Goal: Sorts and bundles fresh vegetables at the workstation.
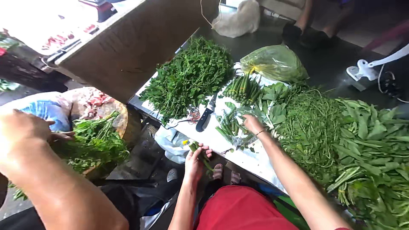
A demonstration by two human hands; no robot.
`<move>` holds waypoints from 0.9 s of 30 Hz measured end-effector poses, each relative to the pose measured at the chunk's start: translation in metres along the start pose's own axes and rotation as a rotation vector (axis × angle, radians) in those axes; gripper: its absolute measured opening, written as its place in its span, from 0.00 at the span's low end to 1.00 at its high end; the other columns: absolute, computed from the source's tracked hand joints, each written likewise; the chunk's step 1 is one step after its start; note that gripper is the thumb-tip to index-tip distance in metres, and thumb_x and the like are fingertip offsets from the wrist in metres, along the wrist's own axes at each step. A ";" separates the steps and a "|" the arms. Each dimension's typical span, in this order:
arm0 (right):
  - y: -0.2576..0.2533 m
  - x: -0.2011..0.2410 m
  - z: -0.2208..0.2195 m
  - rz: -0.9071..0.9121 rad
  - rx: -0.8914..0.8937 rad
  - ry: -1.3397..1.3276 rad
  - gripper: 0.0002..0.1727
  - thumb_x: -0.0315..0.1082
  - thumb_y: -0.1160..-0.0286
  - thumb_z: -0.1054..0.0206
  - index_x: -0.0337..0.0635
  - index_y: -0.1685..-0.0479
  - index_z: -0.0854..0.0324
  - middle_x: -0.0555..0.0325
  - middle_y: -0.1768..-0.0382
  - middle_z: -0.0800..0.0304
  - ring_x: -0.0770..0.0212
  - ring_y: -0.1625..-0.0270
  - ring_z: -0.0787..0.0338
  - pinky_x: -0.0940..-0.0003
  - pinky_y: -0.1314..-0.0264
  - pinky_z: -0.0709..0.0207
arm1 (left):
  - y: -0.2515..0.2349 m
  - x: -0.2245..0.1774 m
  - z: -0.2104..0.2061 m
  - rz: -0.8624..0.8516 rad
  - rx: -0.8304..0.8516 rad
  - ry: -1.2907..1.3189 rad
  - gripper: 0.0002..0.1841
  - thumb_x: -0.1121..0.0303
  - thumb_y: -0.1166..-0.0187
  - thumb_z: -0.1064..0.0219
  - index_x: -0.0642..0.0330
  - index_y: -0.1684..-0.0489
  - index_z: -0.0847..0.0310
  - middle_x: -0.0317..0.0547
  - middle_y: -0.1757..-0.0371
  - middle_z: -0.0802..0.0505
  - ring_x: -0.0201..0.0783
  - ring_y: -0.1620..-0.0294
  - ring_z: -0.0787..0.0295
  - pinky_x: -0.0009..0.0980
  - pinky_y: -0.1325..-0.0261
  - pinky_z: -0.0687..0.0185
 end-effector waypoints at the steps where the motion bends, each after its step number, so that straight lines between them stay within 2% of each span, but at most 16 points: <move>1: 0.000 -0.006 0.012 -0.004 -0.042 -0.002 0.27 0.27 0.15 0.44 0.40 0.16 0.29 0.34 0.36 0.12 0.33 0.33 0.13 0.33 0.28 0.25 | 0.000 0.002 0.001 0.008 -0.004 0.001 0.15 0.73 0.07 0.57 0.71 0.34 0.29 0.59 0.55 0.06 0.49 0.59 0.04 0.42 0.54 0.07; 3: 0.003 -0.013 0.036 0.006 -0.125 -0.022 0.26 0.25 0.15 0.43 0.37 0.18 0.28 0.32 0.35 0.13 0.31 0.32 0.14 0.31 0.27 0.27 | -0.002 0.005 -0.001 0.028 -0.012 -0.009 0.15 0.73 0.06 0.56 0.71 0.34 0.29 0.59 0.55 0.06 0.49 0.59 0.04 0.42 0.53 0.07; 5: 0.008 -0.014 0.051 0.035 -0.175 -0.039 0.20 0.23 0.15 0.44 0.33 0.27 0.21 0.31 0.34 0.14 0.31 0.31 0.15 0.33 0.26 0.27 | -0.004 0.007 -0.010 0.043 0.004 -0.025 0.15 0.73 0.06 0.56 0.70 0.34 0.29 0.59 0.55 0.06 0.48 0.58 0.04 0.41 0.53 0.06; 8: 0.005 0.000 0.047 0.139 -0.195 0.079 0.16 0.23 0.17 0.41 0.34 0.38 0.13 0.33 0.35 0.13 0.32 0.30 0.16 0.34 0.26 0.26 | -0.011 0.012 -0.030 0.049 0.058 -0.048 0.15 0.74 0.07 0.57 0.72 0.33 0.31 0.59 0.55 0.06 0.49 0.58 0.04 0.42 0.53 0.06; 10: -0.004 0.011 0.035 0.171 -0.209 0.170 0.15 0.28 0.17 0.37 0.36 0.38 0.11 0.35 0.35 0.14 0.34 0.29 0.17 0.35 0.26 0.26 | -0.014 0.016 -0.043 0.050 0.103 -0.060 0.14 0.75 0.07 0.56 0.72 0.34 0.31 0.59 0.55 0.06 0.49 0.59 0.04 0.42 0.54 0.06; 13: -0.021 0.017 0.022 0.094 -0.234 0.229 0.18 0.36 0.18 0.33 0.38 0.36 0.13 0.34 0.31 0.19 0.32 0.27 0.20 0.32 0.30 0.25 | -0.014 0.019 -0.062 0.066 0.156 -0.064 0.14 0.75 0.08 0.56 0.72 0.35 0.29 0.59 0.55 0.06 0.50 0.59 0.04 0.42 0.53 0.07; 17: -0.028 0.025 0.012 0.098 -0.205 0.235 0.23 0.30 0.27 0.27 0.35 0.31 0.18 0.32 0.30 0.20 0.30 0.24 0.23 0.32 0.25 0.29 | -0.011 0.015 -0.068 0.066 0.181 -0.069 0.15 0.74 0.08 0.56 0.72 0.34 0.30 0.60 0.54 0.06 0.49 0.58 0.04 0.42 0.52 0.07; 20: -0.020 0.025 0.007 0.143 -0.152 0.251 0.19 0.28 0.32 0.23 0.37 0.40 0.15 0.39 0.36 0.12 0.35 0.27 0.19 0.35 0.24 0.31 | -0.008 0.013 -0.063 0.073 0.164 -0.057 0.15 0.74 0.07 0.57 0.72 0.34 0.30 0.60 0.54 0.06 0.50 0.58 0.04 0.43 0.52 0.07; 23: 0.010 0.027 0.030 0.224 -0.239 0.068 0.12 0.28 0.32 0.23 0.38 0.50 0.11 0.43 0.46 0.08 0.39 0.35 0.14 0.39 0.26 0.27 | -0.008 0.011 -0.061 0.078 0.163 -0.056 0.15 0.74 0.07 0.57 0.72 0.34 0.30 0.60 0.54 0.06 0.50 0.58 0.04 0.43 0.52 0.07; 25: 0.037 0.028 0.051 0.268 -0.285 -0.178 0.15 0.32 0.30 0.21 0.37 0.46 0.11 0.42 0.45 0.08 0.41 0.36 0.13 0.42 0.27 0.24 | -0.009 0.009 -0.064 0.087 0.170 -0.050 0.15 0.74 0.07 0.57 0.72 0.33 0.30 0.60 0.53 0.06 0.50 0.57 0.04 0.43 0.52 0.07; 27: 0.068 0.032 0.070 0.310 -0.309 -0.438 0.18 0.32 0.30 0.21 0.33 0.43 0.13 0.42 0.44 0.09 0.49 0.40 0.11 0.51 0.33 0.20 | -0.012 0.010 -0.073 0.095 0.194 -0.069 0.16 0.73 0.06 0.57 0.71 0.33 0.30 0.59 0.53 0.06 0.49 0.56 0.04 0.42 0.51 0.07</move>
Point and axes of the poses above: each hand's wrist, its own y-axis away from the middle knuckle, its own z-axis out of the back of the hand, x = y × z, the point moved 10 cm from there along -y, towards the middle knuckle
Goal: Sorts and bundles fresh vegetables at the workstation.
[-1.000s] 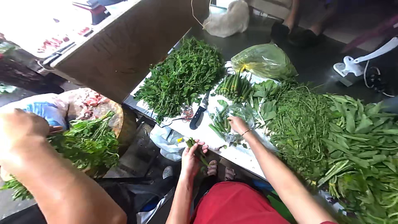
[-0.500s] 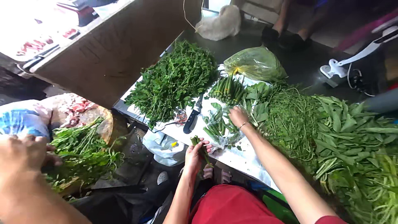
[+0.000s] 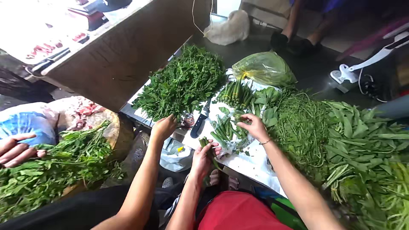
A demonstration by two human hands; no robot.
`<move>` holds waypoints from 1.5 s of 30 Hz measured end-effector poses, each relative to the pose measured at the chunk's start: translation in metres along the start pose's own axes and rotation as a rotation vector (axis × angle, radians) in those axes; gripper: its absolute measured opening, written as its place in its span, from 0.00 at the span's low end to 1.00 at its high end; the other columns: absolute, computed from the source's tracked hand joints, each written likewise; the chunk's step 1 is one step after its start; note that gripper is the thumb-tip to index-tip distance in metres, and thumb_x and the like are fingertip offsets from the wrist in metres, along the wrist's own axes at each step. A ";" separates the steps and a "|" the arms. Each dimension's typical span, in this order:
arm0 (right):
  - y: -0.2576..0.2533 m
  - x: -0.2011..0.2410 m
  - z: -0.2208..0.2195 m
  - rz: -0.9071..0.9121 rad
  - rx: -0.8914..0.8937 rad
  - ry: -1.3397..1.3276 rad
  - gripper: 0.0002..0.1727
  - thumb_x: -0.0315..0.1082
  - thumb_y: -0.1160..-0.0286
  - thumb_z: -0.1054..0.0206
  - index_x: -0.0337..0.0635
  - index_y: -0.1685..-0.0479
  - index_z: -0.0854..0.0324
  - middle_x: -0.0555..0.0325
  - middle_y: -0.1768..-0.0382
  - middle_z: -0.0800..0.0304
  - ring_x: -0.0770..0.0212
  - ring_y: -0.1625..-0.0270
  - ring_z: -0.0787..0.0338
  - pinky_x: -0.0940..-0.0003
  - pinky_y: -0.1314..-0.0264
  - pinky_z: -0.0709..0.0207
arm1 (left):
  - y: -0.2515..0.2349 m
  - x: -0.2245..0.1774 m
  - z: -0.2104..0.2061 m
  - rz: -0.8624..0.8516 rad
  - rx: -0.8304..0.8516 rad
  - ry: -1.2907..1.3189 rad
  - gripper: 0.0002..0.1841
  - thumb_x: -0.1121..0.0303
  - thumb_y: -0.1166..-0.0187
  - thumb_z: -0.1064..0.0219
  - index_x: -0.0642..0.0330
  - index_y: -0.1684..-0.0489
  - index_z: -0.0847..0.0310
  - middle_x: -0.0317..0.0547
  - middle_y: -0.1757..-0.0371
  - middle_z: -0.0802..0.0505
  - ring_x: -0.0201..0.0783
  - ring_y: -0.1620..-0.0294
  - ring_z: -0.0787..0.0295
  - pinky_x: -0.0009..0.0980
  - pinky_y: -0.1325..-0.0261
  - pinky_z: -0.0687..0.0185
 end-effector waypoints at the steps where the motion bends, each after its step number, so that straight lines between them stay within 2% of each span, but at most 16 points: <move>1: 0.009 0.007 0.007 -0.014 -0.012 -0.112 0.18 0.32 0.31 0.21 0.32 0.44 0.13 0.44 0.47 0.08 0.54 0.45 0.09 0.56 0.38 0.17 | -0.002 0.000 -0.006 0.007 0.014 -0.014 0.15 0.73 0.06 0.57 0.71 0.33 0.30 0.58 0.52 0.06 0.48 0.55 0.04 0.41 0.50 0.07; 4: 0.032 0.024 0.009 -0.085 0.051 -0.359 0.11 0.26 0.31 0.23 0.31 0.52 0.13 0.51 0.59 0.08 0.63 0.58 0.09 0.65 0.49 0.12 | -0.009 -0.001 -0.030 0.007 0.084 -0.031 0.15 0.73 0.07 0.56 0.72 0.33 0.30 0.59 0.51 0.06 0.50 0.53 0.04 0.42 0.48 0.08; 6: 0.045 0.036 0.003 -0.088 0.105 -0.423 0.12 0.26 0.32 0.23 0.31 0.53 0.13 0.53 0.62 0.08 0.65 0.62 0.09 0.68 0.52 0.12 | -0.011 -0.002 -0.046 0.006 0.131 -0.036 0.15 0.73 0.07 0.56 0.72 0.34 0.30 0.60 0.50 0.06 0.50 0.51 0.04 0.43 0.47 0.08; 12: 0.073 0.049 -0.032 -0.080 0.210 -0.339 0.18 0.32 0.30 0.22 0.32 0.44 0.16 0.51 0.54 0.07 0.67 0.54 0.07 0.71 0.46 0.12 | -0.009 0.004 -0.067 0.006 0.159 -0.068 0.13 0.72 0.07 0.53 0.69 0.36 0.29 0.54 0.54 0.07 0.43 0.55 0.06 0.39 0.50 0.09; 17: 0.076 0.050 -0.046 -0.044 0.183 -0.224 0.18 0.35 0.28 0.24 0.33 0.44 0.12 0.49 0.49 0.09 0.66 0.51 0.09 0.72 0.44 0.15 | -0.007 0.011 -0.063 -0.019 0.213 -0.083 0.16 0.67 0.05 0.57 0.66 0.32 0.30 0.52 0.51 0.07 0.42 0.50 0.07 0.41 0.46 0.10; 21: 0.078 0.048 -0.059 0.009 0.175 -0.173 0.17 0.33 0.28 0.27 0.33 0.43 0.12 0.47 0.47 0.07 0.63 0.48 0.07 0.69 0.40 0.14 | -0.004 0.011 -0.061 -0.070 0.241 -0.094 0.15 0.69 0.07 0.55 0.68 0.34 0.29 0.52 0.50 0.07 0.41 0.49 0.07 0.40 0.44 0.10; 25: 0.087 0.050 -0.071 0.074 0.133 -0.086 0.14 0.30 0.30 0.29 0.33 0.47 0.12 0.46 0.48 0.07 0.61 0.48 0.07 0.66 0.41 0.15 | -0.004 0.015 -0.049 -0.102 0.180 -0.144 0.14 0.74 0.12 0.45 0.71 0.33 0.30 0.53 0.53 0.07 0.41 0.52 0.07 0.39 0.45 0.10; 28: 0.091 0.045 -0.082 0.090 0.203 -0.016 0.16 0.34 0.29 0.28 0.34 0.46 0.10 0.45 0.49 0.09 0.58 0.52 0.11 0.65 0.45 0.17 | -0.004 0.023 -0.032 -0.115 0.150 -0.182 0.13 0.75 0.13 0.43 0.72 0.36 0.28 0.52 0.55 0.07 0.40 0.55 0.07 0.39 0.46 0.10; 30: 0.081 0.034 -0.079 0.027 0.317 0.005 0.16 0.36 0.24 0.28 0.33 0.45 0.10 0.43 0.47 0.09 0.55 0.46 0.10 0.63 0.37 0.17 | -0.001 0.027 -0.018 -0.099 0.112 -0.195 0.14 0.75 0.13 0.45 0.73 0.35 0.30 0.53 0.55 0.08 0.42 0.57 0.07 0.40 0.49 0.08; 33: 0.048 -0.008 -0.053 -0.172 0.368 0.210 0.16 0.35 0.14 0.37 0.34 0.40 0.12 0.41 0.41 0.09 0.48 0.36 0.10 0.51 0.26 0.22 | 0.006 0.027 0.001 -0.074 0.060 -0.147 0.12 0.74 0.09 0.50 0.72 0.35 0.33 0.56 0.56 0.07 0.46 0.60 0.05 0.42 0.51 0.07; 35: 0.033 -0.043 -0.035 -0.331 0.376 0.525 0.17 0.34 0.13 0.42 0.34 0.41 0.13 0.37 0.39 0.10 0.39 0.32 0.13 0.38 0.27 0.25 | 0.009 0.023 0.010 -0.081 0.043 -0.122 0.12 0.74 0.09 0.51 0.72 0.37 0.32 0.56 0.57 0.07 0.47 0.60 0.05 0.42 0.51 0.07; 37: 0.024 -0.065 -0.025 -0.440 0.389 0.693 0.17 0.32 0.15 0.45 0.33 0.41 0.14 0.34 0.36 0.13 0.35 0.29 0.15 0.34 0.28 0.26 | 0.011 0.017 0.013 -0.100 0.040 -0.101 0.11 0.74 0.09 0.52 0.72 0.38 0.32 0.57 0.57 0.06 0.48 0.59 0.04 0.43 0.51 0.07; 40: 0.002 -0.072 -0.026 -0.338 0.306 0.590 0.20 0.30 0.15 0.41 0.41 0.27 0.18 0.35 0.33 0.13 0.34 0.29 0.15 0.34 0.25 0.27 | 0.013 0.011 0.011 -0.107 0.036 -0.078 0.11 0.74 0.09 0.52 0.71 0.37 0.32 0.57 0.55 0.06 0.48 0.58 0.04 0.43 0.50 0.07; 42: -0.015 -0.068 -0.027 -0.217 0.231 0.458 0.27 0.29 0.14 0.42 0.49 0.15 0.27 0.34 0.38 0.11 0.33 0.36 0.12 0.34 0.29 0.24 | 0.015 0.009 0.008 -0.102 0.049 -0.061 0.12 0.74 0.09 0.52 0.70 0.36 0.32 0.58 0.53 0.07 0.49 0.55 0.05 0.44 0.48 0.08; 43: -0.021 -0.062 -0.026 -0.183 0.199 0.434 0.28 0.28 0.13 0.43 0.49 0.13 0.30 0.33 0.41 0.11 0.32 0.38 0.11 0.34 0.31 0.23 | 0.016 0.009 0.005 -0.102 0.064 -0.051 0.12 0.74 0.09 0.53 0.70 0.36 0.32 0.58 0.53 0.07 0.50 0.54 0.05 0.45 0.47 0.08; 45: -0.027 -0.054 -0.026 -0.171 0.198 0.485 0.24 0.28 0.14 0.43 0.41 0.19 0.25 0.32 0.38 0.12 0.32 0.34 0.13 0.33 0.28 0.25 | 0.017 0.007 -0.001 -0.102 0.096 -0.023 0.12 0.74 0.10 0.53 0.70 0.38 0.31 0.59 0.52 0.06 0.51 0.53 0.05 0.46 0.46 0.08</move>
Point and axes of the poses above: each hand's wrist, its own y-axis away from the middle knuckle, its own z-axis out of the back of the hand, x = y × z, the point moved 10 cm from there along -y, towards the middle knuckle
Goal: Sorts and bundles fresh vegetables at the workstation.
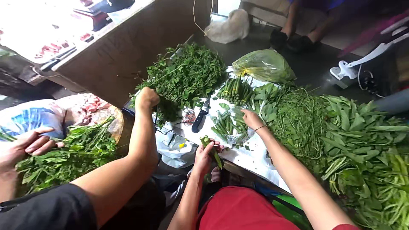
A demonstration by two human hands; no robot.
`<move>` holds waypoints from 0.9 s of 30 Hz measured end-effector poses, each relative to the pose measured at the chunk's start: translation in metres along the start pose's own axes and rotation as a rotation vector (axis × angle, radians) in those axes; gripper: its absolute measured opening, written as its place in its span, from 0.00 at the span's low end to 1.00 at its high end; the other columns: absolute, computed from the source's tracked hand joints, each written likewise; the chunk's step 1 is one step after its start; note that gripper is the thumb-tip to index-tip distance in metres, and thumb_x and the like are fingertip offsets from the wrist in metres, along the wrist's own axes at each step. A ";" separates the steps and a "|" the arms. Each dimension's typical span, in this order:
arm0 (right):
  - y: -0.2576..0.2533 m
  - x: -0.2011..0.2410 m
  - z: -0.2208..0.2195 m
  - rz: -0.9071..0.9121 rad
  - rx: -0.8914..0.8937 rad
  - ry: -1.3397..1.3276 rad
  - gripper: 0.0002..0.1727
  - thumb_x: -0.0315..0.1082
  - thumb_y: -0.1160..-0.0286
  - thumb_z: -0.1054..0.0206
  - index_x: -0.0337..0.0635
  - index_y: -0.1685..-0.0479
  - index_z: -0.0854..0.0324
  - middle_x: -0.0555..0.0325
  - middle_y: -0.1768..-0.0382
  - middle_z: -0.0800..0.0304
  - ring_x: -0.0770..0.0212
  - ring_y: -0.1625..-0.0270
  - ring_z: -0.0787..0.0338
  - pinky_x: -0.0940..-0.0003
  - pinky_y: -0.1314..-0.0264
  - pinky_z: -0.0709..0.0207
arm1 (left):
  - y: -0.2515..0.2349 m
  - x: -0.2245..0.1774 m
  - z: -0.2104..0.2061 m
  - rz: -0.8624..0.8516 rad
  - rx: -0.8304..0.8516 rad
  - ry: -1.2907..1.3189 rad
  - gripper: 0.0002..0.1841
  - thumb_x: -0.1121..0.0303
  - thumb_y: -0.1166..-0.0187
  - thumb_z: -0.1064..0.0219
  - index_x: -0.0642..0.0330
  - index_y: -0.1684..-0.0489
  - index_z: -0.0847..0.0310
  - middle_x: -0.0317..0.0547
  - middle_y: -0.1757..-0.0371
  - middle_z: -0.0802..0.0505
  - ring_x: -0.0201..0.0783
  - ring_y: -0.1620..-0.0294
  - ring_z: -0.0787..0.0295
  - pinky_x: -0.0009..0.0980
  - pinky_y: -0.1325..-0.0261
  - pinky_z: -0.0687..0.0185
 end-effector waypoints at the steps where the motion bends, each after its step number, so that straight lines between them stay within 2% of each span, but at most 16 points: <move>1: -0.002 0.002 -0.003 -0.024 0.047 0.075 0.21 0.29 0.16 0.40 0.37 0.26 0.20 0.32 0.35 0.13 0.32 0.30 0.15 0.33 0.26 0.26 | 0.000 -0.001 -0.003 0.001 0.017 0.007 0.12 0.74 0.10 0.53 0.70 0.38 0.31 0.59 0.52 0.06 0.52 0.52 0.05 0.46 0.45 0.08; 3: -0.001 0.002 -0.015 -0.081 0.156 0.234 0.17 0.31 0.18 0.36 0.32 0.37 0.15 0.31 0.35 0.14 0.31 0.29 0.17 0.30 0.29 0.26 | 0.000 -0.002 -0.010 0.005 0.051 0.005 0.12 0.73 0.11 0.53 0.69 0.39 0.30 0.59 0.50 0.06 0.52 0.50 0.05 0.47 0.44 0.08; 5: 0.000 0.001 -0.026 -0.090 0.200 0.306 0.13 0.26 0.20 0.37 0.29 0.43 0.13 0.32 0.35 0.15 0.31 0.29 0.17 0.30 0.30 0.26 | 0.000 -0.003 -0.016 0.006 0.084 0.010 0.12 0.73 0.12 0.53 0.68 0.40 0.29 0.58 0.49 0.06 0.52 0.49 0.05 0.47 0.43 0.09; 8: -0.002 0.000 -0.027 -0.033 0.122 0.303 0.12 0.24 0.22 0.37 0.31 0.49 0.11 0.35 0.40 0.12 0.33 0.33 0.14 0.33 0.32 0.23 | -0.001 -0.006 -0.023 -0.004 0.134 0.053 0.12 0.73 0.13 0.52 0.67 0.41 0.29 0.59 0.47 0.07 0.53 0.46 0.06 0.48 0.41 0.10; 10: 0.012 0.012 -0.012 -0.019 0.061 0.221 0.13 0.28 0.20 0.38 0.32 0.46 0.12 0.35 0.40 0.11 0.35 0.34 0.14 0.35 0.30 0.23 | -0.001 -0.010 -0.025 -0.016 0.143 0.065 0.12 0.72 0.15 0.51 0.67 0.41 0.28 0.60 0.46 0.07 0.53 0.45 0.06 0.48 0.40 0.10; 12: 0.045 0.032 0.007 0.022 0.005 -0.026 0.14 0.31 0.19 0.35 0.32 0.42 0.12 0.37 0.42 0.10 0.40 0.36 0.12 0.42 0.29 0.22 | -0.003 -0.015 -0.027 -0.039 0.142 0.071 0.12 0.71 0.15 0.50 0.67 0.41 0.27 0.60 0.46 0.07 0.53 0.44 0.07 0.47 0.39 0.10; 15: 0.104 0.066 0.013 0.189 -0.076 -0.541 0.16 0.32 0.23 0.31 0.32 0.42 0.14 0.46 0.47 0.07 0.59 0.48 0.06 0.64 0.40 0.13 | -0.007 -0.020 -0.030 -0.069 0.142 0.086 0.12 0.71 0.16 0.47 0.66 0.41 0.26 0.59 0.45 0.07 0.53 0.41 0.07 0.47 0.39 0.11; 17: 0.132 0.084 0.005 0.264 -0.104 -0.747 0.16 0.30 0.25 0.30 0.31 0.42 0.16 0.48 0.48 0.08 0.65 0.50 0.07 0.70 0.44 0.12 | -0.010 -0.018 -0.034 -0.060 0.117 0.074 0.13 0.71 0.16 0.46 0.66 0.39 0.27 0.56 0.45 0.07 0.50 0.44 0.07 0.46 0.41 0.10; 19: 0.144 0.091 -0.003 0.282 -0.139 -0.828 0.15 0.29 0.25 0.30 0.30 0.44 0.14 0.49 0.50 0.07 0.68 0.50 0.07 0.73 0.44 0.12 | -0.013 -0.014 -0.039 -0.040 0.115 0.041 0.16 0.71 0.17 0.46 0.67 0.35 0.32 0.56 0.45 0.08 0.46 0.46 0.07 0.43 0.43 0.10; 22: 0.146 0.090 -0.007 0.277 -0.174 -0.864 0.13 0.28 0.24 0.31 0.30 0.45 0.14 0.49 0.50 0.07 0.68 0.50 0.06 0.74 0.43 0.12 | -0.017 -0.012 -0.050 -0.048 0.160 0.036 0.17 0.71 0.18 0.44 0.69 0.35 0.29 0.57 0.44 0.08 0.44 0.45 0.08 0.41 0.43 0.10; 27: 0.144 0.086 -0.013 0.272 -0.194 -0.821 0.14 0.27 0.23 0.33 0.29 0.43 0.15 0.47 0.48 0.07 0.67 0.49 0.06 0.73 0.41 0.13 | -0.019 -0.009 -0.057 -0.038 0.164 -0.019 0.16 0.73 0.18 0.45 0.71 0.35 0.29 0.57 0.43 0.08 0.45 0.45 0.07 0.42 0.42 0.10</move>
Point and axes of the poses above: each hand's wrist, its own y-axis away from the middle knuckle, its own z-axis out of the back of the hand, x = y × z, the point moved 10 cm from there along -y, towards the middle knuckle
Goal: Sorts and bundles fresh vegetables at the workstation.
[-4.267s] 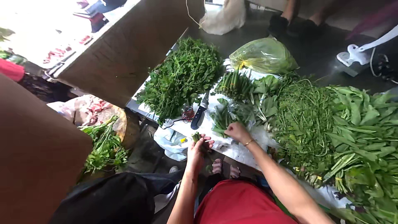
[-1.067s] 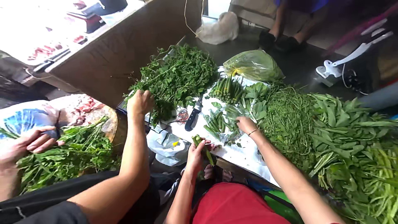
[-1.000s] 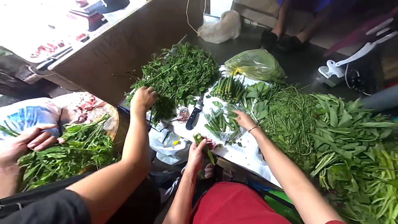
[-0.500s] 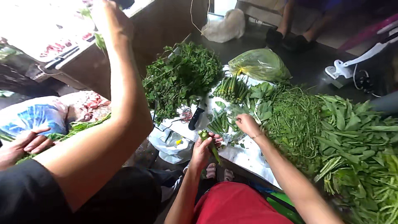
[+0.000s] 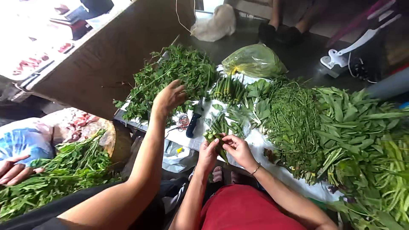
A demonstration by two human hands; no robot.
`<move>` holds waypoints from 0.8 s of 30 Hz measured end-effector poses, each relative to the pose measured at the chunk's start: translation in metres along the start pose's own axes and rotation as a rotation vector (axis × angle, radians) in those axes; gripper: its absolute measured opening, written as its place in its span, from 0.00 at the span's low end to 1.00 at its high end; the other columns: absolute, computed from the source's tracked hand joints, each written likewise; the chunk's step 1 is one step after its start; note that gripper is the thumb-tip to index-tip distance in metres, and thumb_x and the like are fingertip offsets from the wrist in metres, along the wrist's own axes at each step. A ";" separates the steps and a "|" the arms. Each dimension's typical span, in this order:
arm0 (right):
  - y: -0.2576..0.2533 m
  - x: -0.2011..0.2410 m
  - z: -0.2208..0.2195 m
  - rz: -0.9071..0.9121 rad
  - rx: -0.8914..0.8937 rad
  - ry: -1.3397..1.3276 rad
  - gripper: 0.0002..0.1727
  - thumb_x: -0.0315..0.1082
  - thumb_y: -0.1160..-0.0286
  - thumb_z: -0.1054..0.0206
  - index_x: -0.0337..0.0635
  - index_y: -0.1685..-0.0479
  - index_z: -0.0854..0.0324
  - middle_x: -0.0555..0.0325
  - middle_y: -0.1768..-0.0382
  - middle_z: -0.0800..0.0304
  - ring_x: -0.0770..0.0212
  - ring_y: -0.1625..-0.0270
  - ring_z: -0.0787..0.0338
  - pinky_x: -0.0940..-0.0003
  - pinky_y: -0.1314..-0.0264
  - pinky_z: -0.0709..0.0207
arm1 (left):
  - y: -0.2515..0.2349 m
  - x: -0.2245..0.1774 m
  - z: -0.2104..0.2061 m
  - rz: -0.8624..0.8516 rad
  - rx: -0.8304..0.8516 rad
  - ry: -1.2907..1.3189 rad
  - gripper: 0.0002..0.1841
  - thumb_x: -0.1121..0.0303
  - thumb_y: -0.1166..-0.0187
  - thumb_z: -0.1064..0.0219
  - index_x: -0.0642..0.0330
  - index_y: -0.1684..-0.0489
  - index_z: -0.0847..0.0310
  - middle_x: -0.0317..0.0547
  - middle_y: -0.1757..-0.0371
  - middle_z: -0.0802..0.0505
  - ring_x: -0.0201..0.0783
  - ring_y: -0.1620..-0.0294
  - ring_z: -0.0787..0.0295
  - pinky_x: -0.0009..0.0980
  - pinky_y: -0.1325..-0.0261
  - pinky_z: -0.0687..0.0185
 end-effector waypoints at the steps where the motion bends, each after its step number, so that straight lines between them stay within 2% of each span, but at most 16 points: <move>1: 0.000 -0.003 -0.001 0.005 0.003 0.028 0.15 0.27 0.24 0.34 0.29 0.42 0.15 0.46 0.48 0.07 0.67 0.49 0.06 0.72 0.41 0.13 | -0.001 0.001 0.000 0.008 -0.005 -0.009 0.17 0.73 0.18 0.44 0.71 0.35 0.29 0.57 0.44 0.08 0.45 0.46 0.07 0.41 0.43 0.10; 5: -0.002 -0.010 -0.004 0.032 0.009 0.109 0.15 0.26 0.26 0.36 0.29 0.43 0.14 0.45 0.49 0.07 0.63 0.49 0.06 0.69 0.41 0.13 | -0.001 0.006 0.003 0.025 -0.025 -0.051 0.16 0.76 0.20 0.41 0.73 0.37 0.28 0.55 0.47 0.07 0.42 0.49 0.07 0.39 0.43 0.10; 8: 0.001 -0.005 -0.001 0.107 -0.025 0.215 0.15 0.29 0.24 0.35 0.32 0.44 0.11 0.44 0.45 0.07 0.61 0.46 0.06 0.70 0.41 0.13 | -0.002 0.006 0.006 0.011 -0.072 -0.060 0.14 0.79 0.19 0.43 0.73 0.38 0.28 0.54 0.50 0.06 0.42 0.50 0.07 0.39 0.44 0.10; 11: 0.013 0.006 -0.001 0.235 -0.103 0.388 0.14 0.38 0.24 0.28 0.35 0.50 0.10 0.46 0.53 0.08 0.61 0.55 0.07 0.70 0.49 0.12 | -0.006 0.005 0.009 -0.008 -0.101 -0.025 0.13 0.78 0.17 0.44 0.72 0.38 0.29 0.56 0.52 0.06 0.45 0.49 0.06 0.42 0.42 0.10; 13: 0.019 0.007 -0.006 0.260 -0.094 0.461 0.15 0.38 0.28 0.25 0.33 0.53 0.11 0.45 0.56 0.08 0.58 0.59 0.06 0.67 0.52 0.10 | -0.009 0.004 0.008 -0.019 -0.099 -0.020 0.13 0.78 0.17 0.44 0.72 0.38 0.31 0.57 0.53 0.06 0.47 0.49 0.06 0.43 0.42 0.10; 16: 0.021 0.000 -0.009 0.209 -0.094 0.461 0.17 0.33 0.31 0.24 0.30 0.49 0.13 0.40 0.51 0.09 0.55 0.60 0.06 0.65 0.54 0.10 | -0.010 0.004 0.006 -0.021 -0.090 -0.022 0.14 0.77 0.18 0.43 0.71 0.37 0.33 0.55 0.53 0.06 0.46 0.50 0.05 0.42 0.46 0.08; 19: 0.016 -0.003 -0.005 0.146 -0.114 0.412 0.23 0.36 0.31 0.23 0.30 0.41 0.15 0.39 0.43 0.11 0.55 0.55 0.06 0.65 0.54 0.10 | -0.011 0.004 0.004 -0.038 -0.089 -0.005 0.14 0.77 0.19 0.43 0.70 0.38 0.32 0.54 0.54 0.06 0.44 0.52 0.05 0.40 0.49 0.08; 21: 0.012 -0.006 -0.003 0.089 -0.117 0.365 0.26 0.37 0.30 0.24 0.31 0.35 0.16 0.40 0.41 0.10 0.55 0.49 0.07 0.65 0.49 0.12 | -0.011 0.005 0.000 -0.059 -0.066 -0.005 0.14 0.78 0.20 0.42 0.70 0.39 0.32 0.53 0.53 0.06 0.43 0.52 0.05 0.39 0.47 0.08; 24: 0.007 -0.009 -0.002 0.046 -0.126 0.319 0.24 0.34 0.31 0.26 0.30 0.35 0.15 0.40 0.41 0.09 0.54 0.47 0.07 0.64 0.46 0.12 | -0.012 0.006 -0.003 -0.076 -0.042 -0.039 0.14 0.78 0.20 0.42 0.73 0.39 0.29 0.55 0.50 0.06 0.44 0.50 0.06 0.40 0.44 0.09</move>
Point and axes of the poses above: each hand's wrist, its own y-axis away from the middle knuckle, its own z-axis out of the back of the hand, x = y × z, the point moved 10 cm from there along -y, towards the middle knuckle
